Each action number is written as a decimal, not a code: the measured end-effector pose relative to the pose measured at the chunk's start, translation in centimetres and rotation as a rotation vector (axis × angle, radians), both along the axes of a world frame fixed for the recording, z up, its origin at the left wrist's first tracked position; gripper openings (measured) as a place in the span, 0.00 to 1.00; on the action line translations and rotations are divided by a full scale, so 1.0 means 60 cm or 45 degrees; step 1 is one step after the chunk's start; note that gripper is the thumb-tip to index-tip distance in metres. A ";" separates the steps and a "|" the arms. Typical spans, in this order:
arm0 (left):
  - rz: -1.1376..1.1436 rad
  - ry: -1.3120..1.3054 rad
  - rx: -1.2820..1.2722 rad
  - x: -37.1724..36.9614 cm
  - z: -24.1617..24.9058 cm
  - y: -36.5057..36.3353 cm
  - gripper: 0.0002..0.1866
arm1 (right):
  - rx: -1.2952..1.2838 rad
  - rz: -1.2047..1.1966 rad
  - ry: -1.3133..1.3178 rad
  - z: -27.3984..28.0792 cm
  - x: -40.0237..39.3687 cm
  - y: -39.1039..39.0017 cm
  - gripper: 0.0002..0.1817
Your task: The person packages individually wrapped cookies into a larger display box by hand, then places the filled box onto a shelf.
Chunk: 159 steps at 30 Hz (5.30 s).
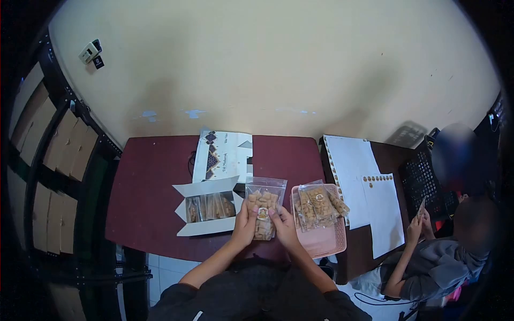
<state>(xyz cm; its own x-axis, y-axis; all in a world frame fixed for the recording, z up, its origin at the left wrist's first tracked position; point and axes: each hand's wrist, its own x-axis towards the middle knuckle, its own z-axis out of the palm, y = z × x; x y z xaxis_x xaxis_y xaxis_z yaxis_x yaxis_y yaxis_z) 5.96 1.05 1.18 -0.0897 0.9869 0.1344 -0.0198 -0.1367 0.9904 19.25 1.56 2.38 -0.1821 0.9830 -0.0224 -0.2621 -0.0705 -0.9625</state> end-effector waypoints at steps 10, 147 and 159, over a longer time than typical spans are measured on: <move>-0.451 0.110 -0.071 -0.120 0.025 -0.032 0.32 | -0.103 0.015 -0.159 0.015 -0.072 -0.019 0.19; -0.156 0.937 -0.256 -0.205 -0.063 -0.005 0.14 | 0.202 0.112 -1.374 -0.073 -0.243 0.065 0.21; -0.125 0.837 -0.268 -0.215 -0.076 -0.008 0.10 | 0.038 0.277 -1.435 -0.090 -0.210 0.119 0.15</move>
